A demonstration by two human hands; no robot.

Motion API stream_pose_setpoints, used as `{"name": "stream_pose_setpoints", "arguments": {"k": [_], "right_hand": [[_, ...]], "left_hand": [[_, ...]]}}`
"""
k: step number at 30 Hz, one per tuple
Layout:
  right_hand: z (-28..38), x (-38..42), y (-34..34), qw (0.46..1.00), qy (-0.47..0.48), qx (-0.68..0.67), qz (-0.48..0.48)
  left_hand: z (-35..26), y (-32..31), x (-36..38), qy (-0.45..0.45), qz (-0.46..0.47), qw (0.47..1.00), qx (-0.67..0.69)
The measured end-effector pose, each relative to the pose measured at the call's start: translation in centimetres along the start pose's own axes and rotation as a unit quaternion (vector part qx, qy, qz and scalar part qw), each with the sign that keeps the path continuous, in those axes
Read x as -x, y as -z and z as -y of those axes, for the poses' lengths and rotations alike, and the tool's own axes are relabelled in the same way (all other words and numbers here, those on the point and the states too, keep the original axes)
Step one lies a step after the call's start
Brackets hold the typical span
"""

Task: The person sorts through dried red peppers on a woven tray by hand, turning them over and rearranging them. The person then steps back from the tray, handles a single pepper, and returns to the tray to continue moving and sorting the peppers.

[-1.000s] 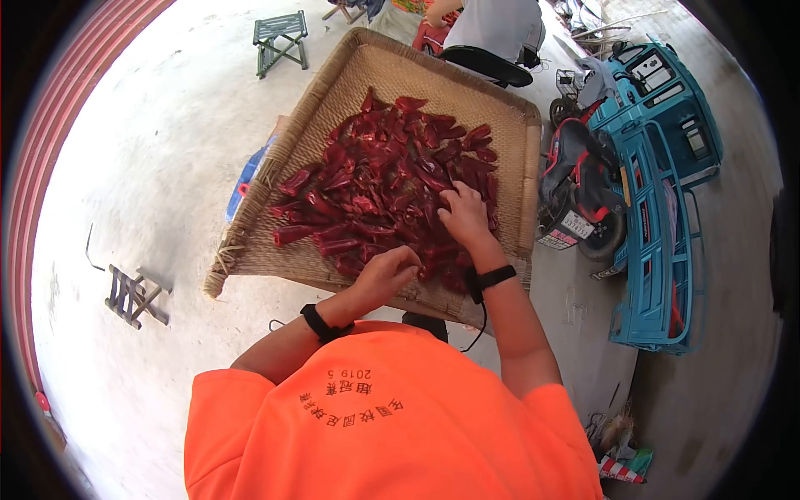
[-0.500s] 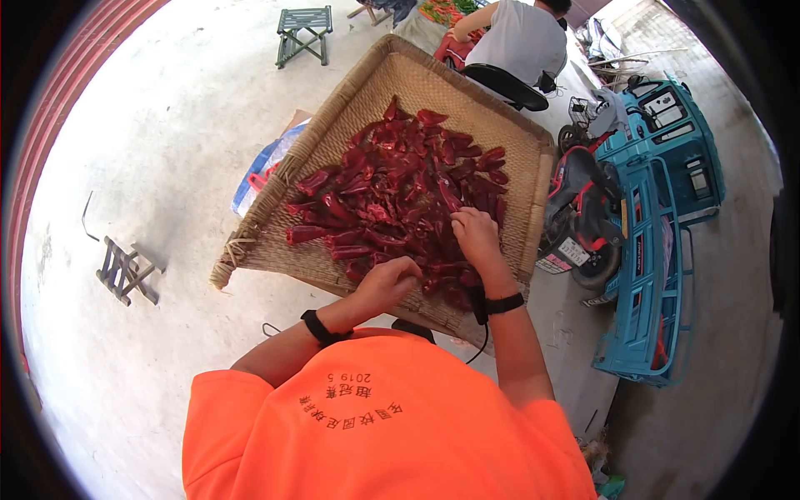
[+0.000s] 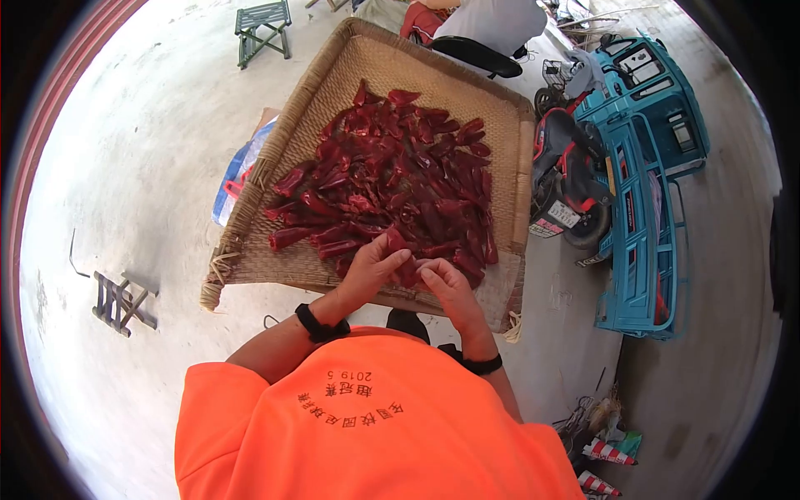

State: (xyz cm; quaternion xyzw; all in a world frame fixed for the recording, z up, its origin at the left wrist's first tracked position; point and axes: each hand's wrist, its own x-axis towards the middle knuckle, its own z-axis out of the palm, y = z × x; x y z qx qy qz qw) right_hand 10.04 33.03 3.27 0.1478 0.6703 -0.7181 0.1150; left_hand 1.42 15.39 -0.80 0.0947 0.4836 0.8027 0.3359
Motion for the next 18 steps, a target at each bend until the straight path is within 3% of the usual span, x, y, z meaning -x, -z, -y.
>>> {"name": "stream_pose_setpoints", "arguments": {"k": [4,7,18], "right_hand": [[1.3,0.5,-2.2,0.997,0.029,-0.046,-0.061],[0.5,-0.3,-2.9,0.998,0.047,-0.016,-0.048],[1.7,-1.0,-0.1,0.988,0.003,0.155,0.029]], "left_hand": [[0.3,-0.1,0.2,0.019,0.037,0.999,0.024],[0.4,-0.6,0.7,-0.023,0.042,0.999,0.009],[-1.1,0.0,1.5,-0.024,-0.045,0.997,-0.051]]}}
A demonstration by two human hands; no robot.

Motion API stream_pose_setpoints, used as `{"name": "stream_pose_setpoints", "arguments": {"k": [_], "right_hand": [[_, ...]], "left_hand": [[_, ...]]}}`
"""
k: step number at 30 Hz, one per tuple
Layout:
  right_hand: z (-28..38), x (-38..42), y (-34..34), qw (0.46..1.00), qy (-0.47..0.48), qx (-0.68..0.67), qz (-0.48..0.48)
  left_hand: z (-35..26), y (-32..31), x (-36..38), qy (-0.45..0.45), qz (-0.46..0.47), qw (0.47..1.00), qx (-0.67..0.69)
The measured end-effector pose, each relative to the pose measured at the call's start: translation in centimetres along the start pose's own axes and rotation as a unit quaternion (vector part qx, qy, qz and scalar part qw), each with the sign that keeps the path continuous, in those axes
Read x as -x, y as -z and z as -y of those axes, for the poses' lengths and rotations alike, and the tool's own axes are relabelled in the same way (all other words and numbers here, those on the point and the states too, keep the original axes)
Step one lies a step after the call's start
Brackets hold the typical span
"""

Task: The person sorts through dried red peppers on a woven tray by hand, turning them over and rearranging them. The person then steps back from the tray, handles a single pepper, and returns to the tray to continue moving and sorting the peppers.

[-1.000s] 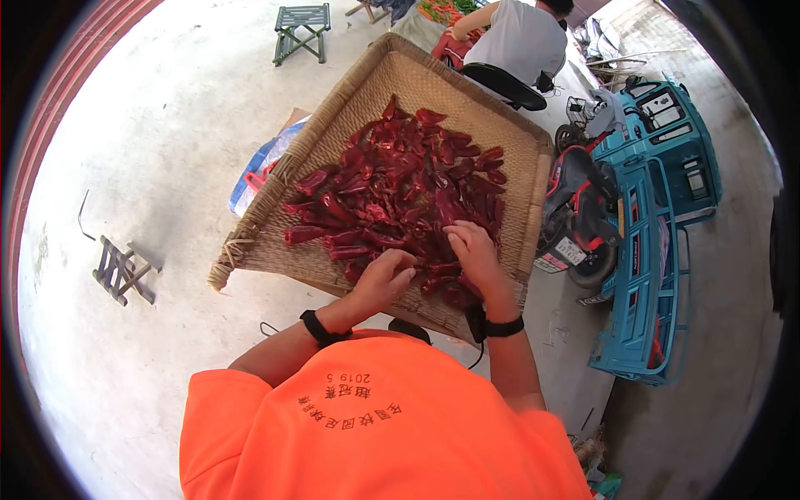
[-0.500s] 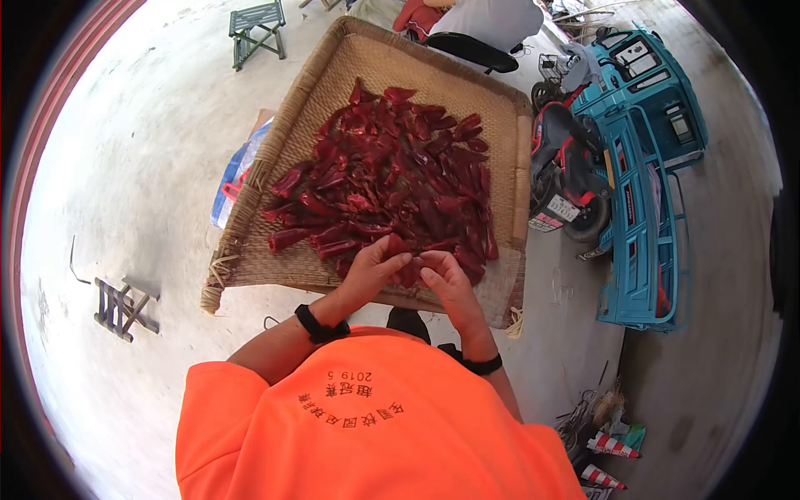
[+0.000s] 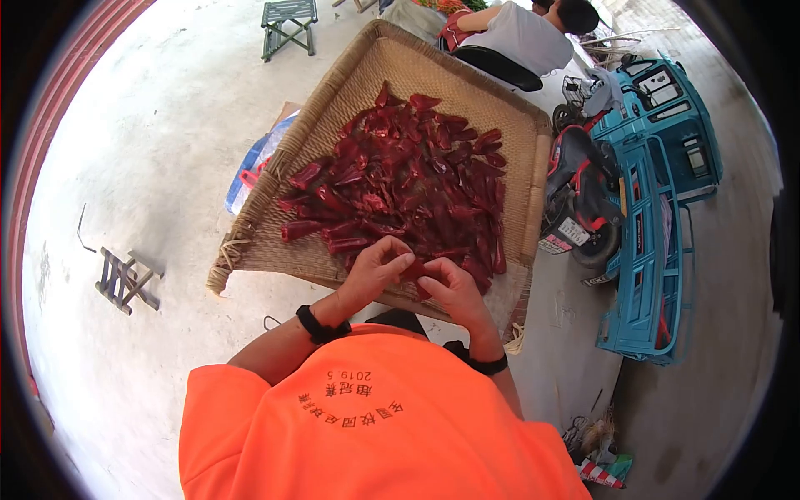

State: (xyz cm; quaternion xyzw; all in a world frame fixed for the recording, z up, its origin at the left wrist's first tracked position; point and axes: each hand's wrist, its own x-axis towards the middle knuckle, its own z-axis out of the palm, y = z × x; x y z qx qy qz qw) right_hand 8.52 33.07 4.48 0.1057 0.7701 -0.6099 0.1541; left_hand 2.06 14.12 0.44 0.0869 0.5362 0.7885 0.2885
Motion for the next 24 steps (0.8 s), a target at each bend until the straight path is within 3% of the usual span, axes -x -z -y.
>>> {"name": "stream_pose_setpoints", "arguments": {"k": [4,5,11,14,17,20,24], "right_hand": [[1.4,-0.3,3.5,0.976,0.107,0.189,-0.023],[1.7,-0.6,4.4,0.968,0.085,0.230,-0.048],[2.7,-5.3,8.2,0.849,0.234,0.448,-0.156],[2.6,-8.7,8.8,0.862,0.236,0.426,-0.143],[1.1,-12.1,8.6,0.847,0.264,0.407,-0.216],[-0.1,-13.3,11.0,0.874,0.238,0.349,-0.239],[-3.2,-13.2,16.4,0.855,0.106,0.405,-0.306]], "left_hand": [[-0.3,-0.5,0.1,-0.022,-0.066,0.998,-0.008],[-0.4,-0.6,0.3,-0.020,-0.084,0.996,-0.028],[0.5,-1.4,1.3,-0.050,-0.122,0.984,-0.118],[0.7,-2.5,2.0,-0.057,-0.131,0.980,-0.141],[1.5,-3.1,2.9,-0.042,-0.132,0.978,-0.156],[0.9,-3.9,4.4,-0.032,-0.156,0.967,-0.201],[1.4,-3.9,6.2,-0.025,-0.197,0.963,-0.183]]}}
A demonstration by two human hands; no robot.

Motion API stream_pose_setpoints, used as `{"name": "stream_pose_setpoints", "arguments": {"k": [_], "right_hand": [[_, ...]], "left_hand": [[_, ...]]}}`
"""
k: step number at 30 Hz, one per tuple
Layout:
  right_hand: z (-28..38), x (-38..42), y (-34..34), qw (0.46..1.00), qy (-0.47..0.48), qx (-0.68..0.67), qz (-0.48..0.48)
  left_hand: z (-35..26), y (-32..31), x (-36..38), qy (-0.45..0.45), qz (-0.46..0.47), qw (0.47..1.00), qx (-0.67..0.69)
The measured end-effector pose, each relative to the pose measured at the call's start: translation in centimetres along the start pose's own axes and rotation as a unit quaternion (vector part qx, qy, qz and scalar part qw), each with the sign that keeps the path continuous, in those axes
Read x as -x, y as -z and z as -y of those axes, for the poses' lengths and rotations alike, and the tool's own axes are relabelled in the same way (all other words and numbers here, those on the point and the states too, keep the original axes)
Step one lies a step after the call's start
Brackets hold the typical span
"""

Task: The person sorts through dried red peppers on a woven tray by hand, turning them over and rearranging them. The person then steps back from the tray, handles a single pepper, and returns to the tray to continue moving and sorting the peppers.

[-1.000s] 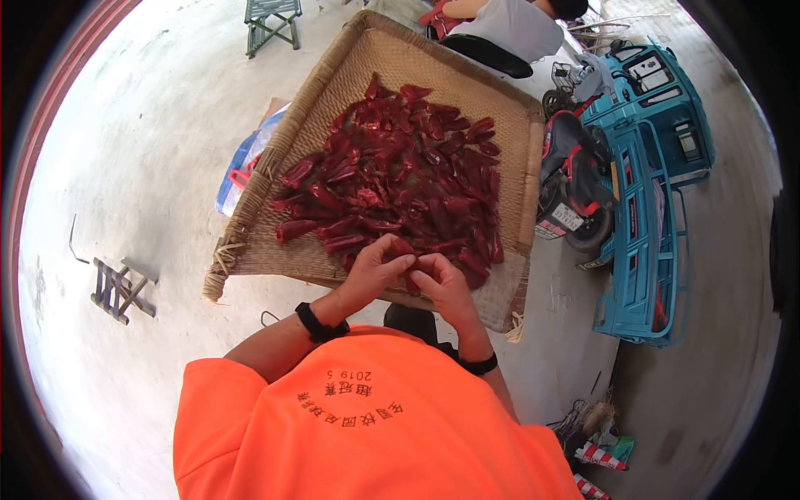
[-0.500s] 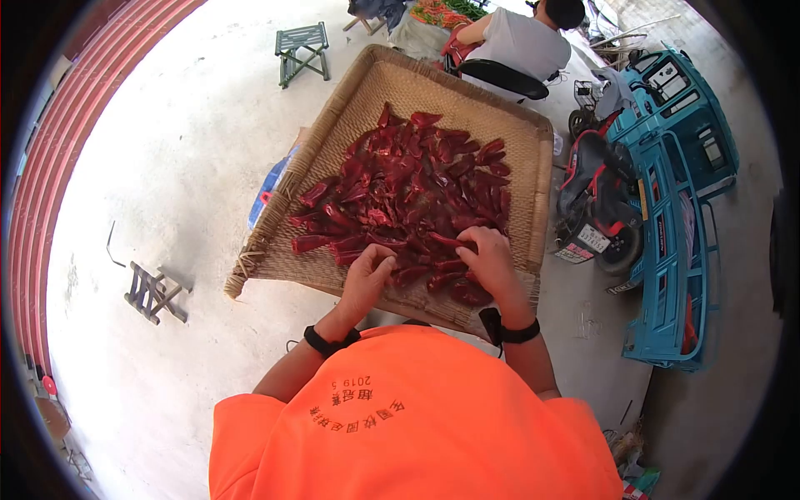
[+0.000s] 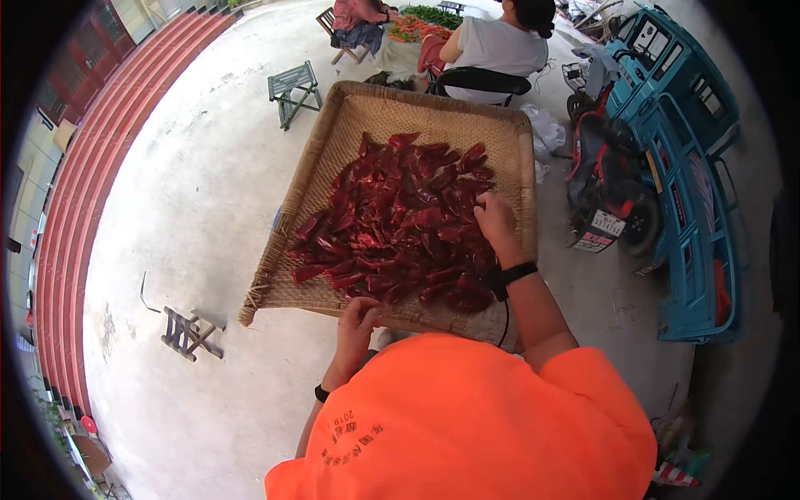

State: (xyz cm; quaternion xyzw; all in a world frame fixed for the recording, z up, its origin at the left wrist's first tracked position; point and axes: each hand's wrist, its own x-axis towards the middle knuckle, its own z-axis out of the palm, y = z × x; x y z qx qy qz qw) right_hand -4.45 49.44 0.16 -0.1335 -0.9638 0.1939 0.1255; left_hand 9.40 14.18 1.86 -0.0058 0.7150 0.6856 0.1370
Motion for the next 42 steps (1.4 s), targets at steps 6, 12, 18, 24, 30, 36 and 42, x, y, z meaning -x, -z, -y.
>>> {"name": "stream_pose_setpoints", "arguments": {"k": [6,12,18,24,30,36,42], "right_hand": [[-1.9,-0.4,-0.2,0.992,-0.035,0.096,0.070],[-1.6,-0.8,-2.6,0.988,-0.052,0.127,0.067],[-1.8,-1.1,-4.1,0.990,-0.100,0.078,0.053],[-2.2,-1.5,-5.0,0.990,-0.071,0.106,0.057],[-2.8,-1.7,-6.1,0.987,-0.029,0.141,0.065],[-0.6,-1.1,-2.1,0.999,0.004,-0.016,-0.040],[7.6,6.1,6.3,0.848,0.110,-0.357,0.376]], "left_hand": [[0.6,-0.3,0.6,-0.003,-0.046,0.999,-0.028],[0.2,-2.9,0.6,-0.002,0.023,0.993,-0.115],[0.5,-3.9,0.6,0.012,0.102,0.984,-0.149],[0.7,-3.9,0.5,0.013,0.109,0.984,-0.137],[-1.3,-4.7,0.7,0.053,0.108,0.980,-0.156],[1.0,-4.0,-0.1,-0.052,0.123,0.973,-0.188],[-2.8,-5.9,-0.9,-0.074,-0.026,0.997,-0.014]]}}
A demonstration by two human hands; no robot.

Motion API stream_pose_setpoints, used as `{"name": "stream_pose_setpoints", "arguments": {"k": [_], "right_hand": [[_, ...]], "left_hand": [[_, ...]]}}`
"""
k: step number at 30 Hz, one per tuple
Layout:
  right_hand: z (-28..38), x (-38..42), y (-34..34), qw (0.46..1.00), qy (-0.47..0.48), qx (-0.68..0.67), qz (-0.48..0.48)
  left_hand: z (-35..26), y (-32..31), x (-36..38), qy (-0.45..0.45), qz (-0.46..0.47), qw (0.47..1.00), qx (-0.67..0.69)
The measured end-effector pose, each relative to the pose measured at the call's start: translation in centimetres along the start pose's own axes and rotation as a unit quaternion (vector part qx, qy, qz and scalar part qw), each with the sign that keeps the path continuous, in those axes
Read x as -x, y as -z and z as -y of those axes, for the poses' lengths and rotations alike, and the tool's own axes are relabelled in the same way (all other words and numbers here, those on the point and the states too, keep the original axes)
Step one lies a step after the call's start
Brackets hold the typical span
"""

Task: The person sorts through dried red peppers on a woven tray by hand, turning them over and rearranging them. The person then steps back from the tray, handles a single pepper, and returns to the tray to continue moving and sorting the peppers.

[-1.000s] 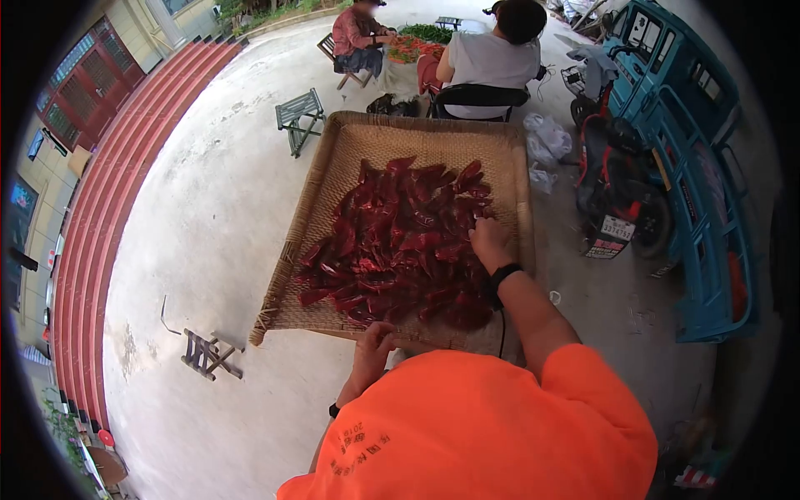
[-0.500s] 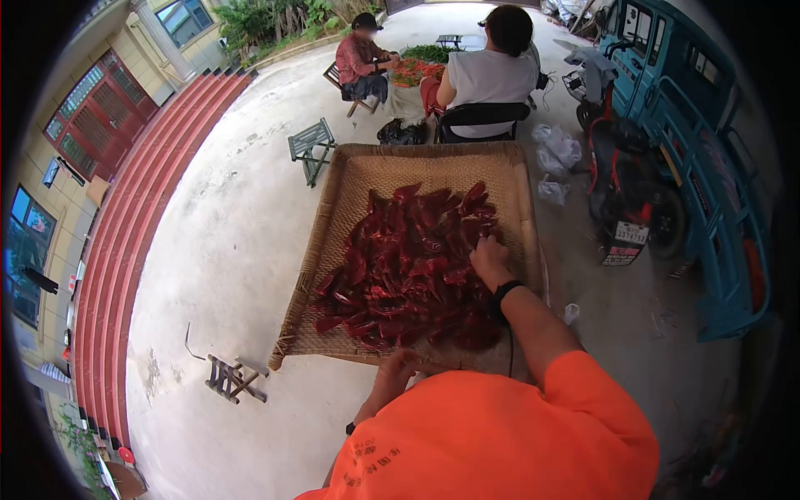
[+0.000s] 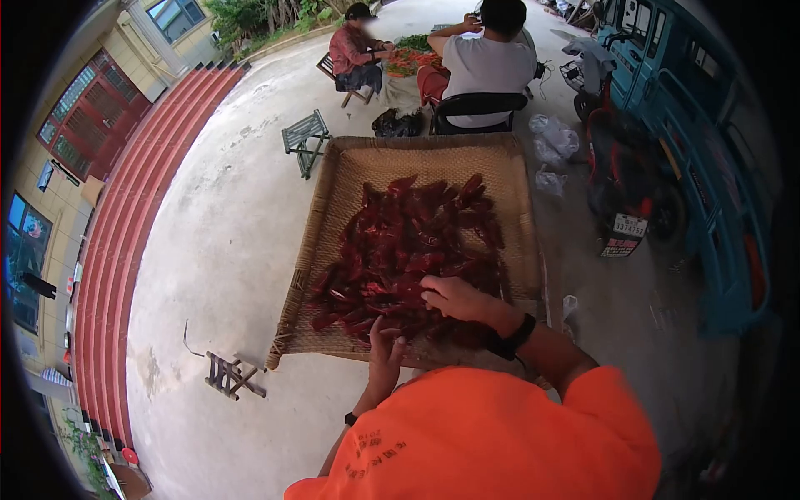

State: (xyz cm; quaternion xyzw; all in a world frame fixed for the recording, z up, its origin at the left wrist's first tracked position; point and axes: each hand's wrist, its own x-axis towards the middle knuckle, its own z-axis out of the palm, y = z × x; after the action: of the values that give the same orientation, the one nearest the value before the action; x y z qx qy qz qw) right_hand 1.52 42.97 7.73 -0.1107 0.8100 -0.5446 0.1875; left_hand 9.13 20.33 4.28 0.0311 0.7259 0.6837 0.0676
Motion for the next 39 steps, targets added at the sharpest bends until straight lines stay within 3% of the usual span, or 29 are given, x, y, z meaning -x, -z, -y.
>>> {"name": "stream_pose_setpoints", "arguments": {"k": [2,4,7,13,16,22,25,30,34,39], "right_hand": [[1.4,1.5,-1.7,0.991,-0.004,0.004,0.132],[-1.8,1.7,-4.7,0.991,0.082,0.054,0.089],[-1.9,3.0,-4.6,0.993,0.021,0.094,0.069],[-2.7,4.4,-2.1,0.999,0.011,-0.021,0.044],[-4.7,3.8,-1.0,0.991,0.086,0.088,-0.043],[-8.5,1.4,3.3,0.952,-0.082,-0.046,-0.293],[-12.8,-1.3,4.8,0.928,-0.102,-0.081,-0.350],[-17.4,-4.8,6.1,0.904,-0.122,-0.005,-0.409],[-18.0,-4.7,6.9,0.863,-0.031,0.169,-0.476],[-17.3,-4.4,9.1,0.906,-0.063,0.126,-0.400]], "left_hand": [[-0.4,0.2,-0.5,0.008,0.005,1.000,0.007],[0.3,0.7,-0.9,0.016,0.032,0.999,-0.039],[1.5,0.9,-1.0,0.031,0.049,0.997,-0.050],[2.3,1.0,-1.9,0.037,0.097,0.991,-0.080],[1.6,0.5,-2.1,0.005,0.094,0.993,-0.067],[2.6,1.8,-2.1,0.063,0.097,0.991,-0.066],[2.4,1.8,-2.1,0.023,0.089,0.986,-0.139],[2.5,2.2,-1.6,0.046,0.125,0.974,-0.184],[1.9,2.5,-1.1,0.034,0.125,0.972,-0.194],[3.1,3.2,-1.0,0.053,0.103,0.985,-0.125]]}}
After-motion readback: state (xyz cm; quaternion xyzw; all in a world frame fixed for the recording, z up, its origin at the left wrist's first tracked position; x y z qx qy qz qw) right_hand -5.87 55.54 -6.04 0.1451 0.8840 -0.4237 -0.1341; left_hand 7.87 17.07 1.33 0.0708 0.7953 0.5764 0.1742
